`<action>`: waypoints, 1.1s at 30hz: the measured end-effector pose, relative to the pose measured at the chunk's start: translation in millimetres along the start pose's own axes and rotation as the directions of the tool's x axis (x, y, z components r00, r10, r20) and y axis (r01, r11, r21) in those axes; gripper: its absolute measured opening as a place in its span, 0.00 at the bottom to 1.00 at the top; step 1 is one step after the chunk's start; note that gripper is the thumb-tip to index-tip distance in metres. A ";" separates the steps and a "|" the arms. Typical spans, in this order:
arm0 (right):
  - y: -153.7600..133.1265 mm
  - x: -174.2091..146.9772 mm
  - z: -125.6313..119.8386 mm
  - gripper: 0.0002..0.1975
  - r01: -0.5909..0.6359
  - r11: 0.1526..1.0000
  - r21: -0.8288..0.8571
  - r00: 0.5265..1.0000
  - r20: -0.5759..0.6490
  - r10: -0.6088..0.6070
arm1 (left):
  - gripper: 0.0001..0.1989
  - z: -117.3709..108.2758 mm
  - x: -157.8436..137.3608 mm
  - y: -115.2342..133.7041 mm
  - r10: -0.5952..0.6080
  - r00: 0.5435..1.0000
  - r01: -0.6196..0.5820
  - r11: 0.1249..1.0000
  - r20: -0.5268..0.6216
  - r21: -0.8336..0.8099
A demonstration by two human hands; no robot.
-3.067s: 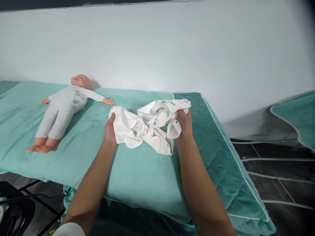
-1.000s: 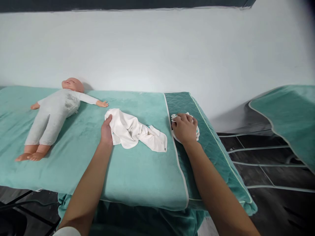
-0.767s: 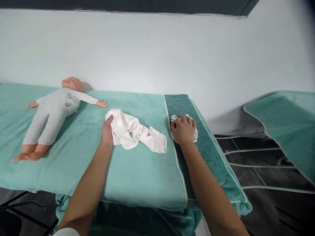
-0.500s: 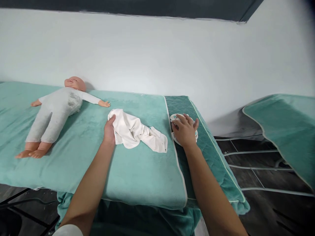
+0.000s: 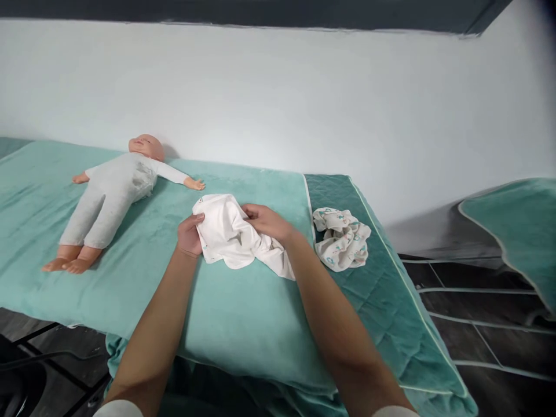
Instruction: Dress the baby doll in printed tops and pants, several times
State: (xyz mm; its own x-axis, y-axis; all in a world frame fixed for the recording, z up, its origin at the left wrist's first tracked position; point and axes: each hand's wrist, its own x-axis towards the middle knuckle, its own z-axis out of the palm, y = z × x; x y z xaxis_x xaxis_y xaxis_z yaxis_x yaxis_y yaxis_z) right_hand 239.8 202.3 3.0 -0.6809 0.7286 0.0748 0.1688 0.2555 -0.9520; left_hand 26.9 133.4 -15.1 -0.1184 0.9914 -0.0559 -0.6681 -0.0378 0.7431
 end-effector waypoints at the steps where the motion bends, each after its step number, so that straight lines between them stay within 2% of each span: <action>1: 1.7 0.2 -1.2 0.13 -0.005 1.000 -0.022 1.000 -0.025 0.004 | 0.18 -1.4 0.7 -0.7 0.003 1.000 -0.004 0.999 0.027 0.033; 3: 4.6 -4.6 -8.6 0.14 -0.009 0.992 -0.123 0.987 -0.163 -0.012 | 0.19 -2.8 3.8 -2.8 0.042 0.997 -0.048 0.993 0.058 0.110; 6: 0.8 -18.0 -23.1 0.14 0.020 0.971 -0.238 0.912 -0.393 -0.115 | 0.17 0.8 9.7 -1.8 0.122 0.991 -0.130 0.963 0.048 0.236; 8: -9.7 -26.3 -26.2 0.12 0.073 0.964 -0.255 0.873 -0.451 -0.185 | 0.20 8.4 10.2 4.3 0.155 0.986 -0.167 0.921 0.064 0.351; 10: -25.0 -32.0 -20.6 0.10 0.117 0.947 -0.300 0.858 -0.449 -0.249 | 0.26 20.8 5.3 14.6 0.168 0.977 -0.212 0.823 0.130 0.527; 12: -42.4 -35.6 -10.4 0.08 0.150 0.935 -0.322 0.871 -0.405 -0.279 | 0.30 36.9 -5.1 26.7 0.157 0.961 -0.276 0.621 0.228 0.734; 14: -60.4 -38.8 -2.2 0.09 0.180 0.945 -0.273 0.904 -0.333 -0.269 | 0.22 54.4 -19.0 38.5 0.152 0.930 -0.367 0.336 0.335 0.867; 16: -79.7 -43.5 -1.6 0.11 0.183 0.964 -0.191 0.950 -0.219 -0.224 | 0.12 70.4 -34.0 49.5 0.196 0.877 -0.459 0.075 0.438 0.885; 17: -90.3 -46.8 -4.6 0.13 0.173 0.971 -0.166 0.969 -0.147 -0.198 | 0.11 77.1 -41.5 55.0 0.236 0.844 -0.491 -0.024 0.482 0.871; 20: -125.0 -60.5 -22.1 0.12 0.129 0.956 -0.265 0.990 -0.017 -0.139 | 0.16 92.3 -62.4 72.5 0.358 0.735 -0.527 -0.234 0.576 0.817; 21: -136.3 -66.1 -28.7 0.10 0.116 0.926 -0.359 0.991 -0.025 -0.134 | 0.17 96.1 -68.8 78.4 0.385 0.702 -0.523 -0.293 0.599 0.801; 23: -154.9 -78.2 -39.5 0.04 0.089 0.812 -0.577 0.980 -0.096 -0.176 | 0.17 102.4 -80.4 89.2 0.418 0.652 -0.498 -0.393 0.633 0.773; 25: -165.5 -90.9 -45.8 0.07 0.069 0.671 -0.738 0.949 -0.157 -0.271 | 0.15 107.3 -90.0 97.5 0.452 0.627 -0.469 -0.431 0.634 0.771; 26: -167.4 -97.2 -47.4 0.09 0.073 0.618 -0.783 0.931 -0.168 -0.323 | 0.14 109.1 -94.1 100.5 0.475 0.624 -0.462 -0.415 0.620 0.784; 28: -165.9 -109.3 -48.9 0.11 0.094 0.562 -0.822 0.894 -0.180 -0.411 | 0.12 111.3 -100.7 105.4 0.528 0.643 -0.450 -0.325 0.554 0.832; 31: -157.2 -124.6 -51.6 0.13 0.080 0.589 -0.804 0.862 -0.241 -0.447 | 0.09 110.9 -108.0 113.7 0.557 0.713 -0.428 -0.135 0.426 0.893; 33: -151.1 -132.2 -55.2 0.14 0.006 0.655 -0.755 0.863 -0.326 -0.385 | 0.07 107.8 -110.6 121.5 0.505 0.777 -0.416 -0.038 0.377 0.909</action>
State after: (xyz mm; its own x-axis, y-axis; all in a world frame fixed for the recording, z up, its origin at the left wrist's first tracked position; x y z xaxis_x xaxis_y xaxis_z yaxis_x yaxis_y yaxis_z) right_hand 343.6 102.4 153.3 -0.4202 0.7381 0.5278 0.6445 0.6522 -0.3991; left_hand 38.1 32.6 153.3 -0.1527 0.7980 0.5830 0.7417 -0.2973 0.6012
